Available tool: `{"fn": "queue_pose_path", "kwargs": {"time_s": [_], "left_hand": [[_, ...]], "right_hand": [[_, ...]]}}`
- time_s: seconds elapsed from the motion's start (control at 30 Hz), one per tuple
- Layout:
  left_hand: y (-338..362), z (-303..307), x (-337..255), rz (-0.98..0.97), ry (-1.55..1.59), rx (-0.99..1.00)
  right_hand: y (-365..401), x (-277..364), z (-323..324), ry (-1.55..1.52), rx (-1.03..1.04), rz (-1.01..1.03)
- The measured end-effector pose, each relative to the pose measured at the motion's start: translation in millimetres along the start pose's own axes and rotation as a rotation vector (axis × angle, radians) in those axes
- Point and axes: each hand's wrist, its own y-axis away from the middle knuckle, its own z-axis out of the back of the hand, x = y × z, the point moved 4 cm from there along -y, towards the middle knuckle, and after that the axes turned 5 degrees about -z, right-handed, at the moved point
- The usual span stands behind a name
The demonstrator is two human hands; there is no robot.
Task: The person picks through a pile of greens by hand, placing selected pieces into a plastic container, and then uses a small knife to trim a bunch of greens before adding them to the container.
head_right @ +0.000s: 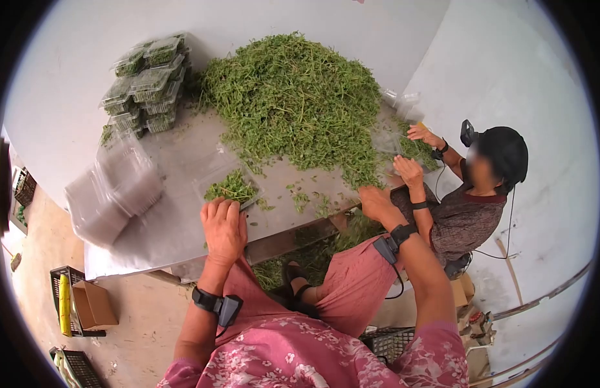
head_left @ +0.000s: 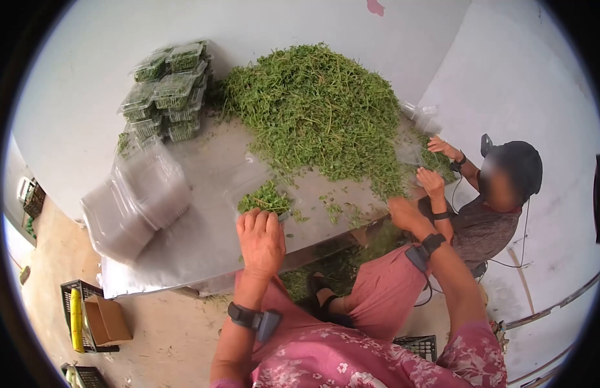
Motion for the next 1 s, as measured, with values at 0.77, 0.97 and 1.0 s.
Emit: {"fn": "queue_pose_path", "kwargs": {"time_s": [0.77,0.97,1.0], "left_hand": [[-1.6,0.7,-2.3,-0.038,-0.009,-0.001],[1.3,-2.2,-2.5,-0.042,-0.028,-0.021],[1.2,-1.7,-3.0,-0.038,-0.035,-0.029]], "right_hand": [[-4.6,78.3,3.3,-0.155,-0.277,0.222],[2.2,35.1,23.4,0.03,0.095,0.174],[-2.6,37.9,31.0,-0.047,0.006,0.197]]}}
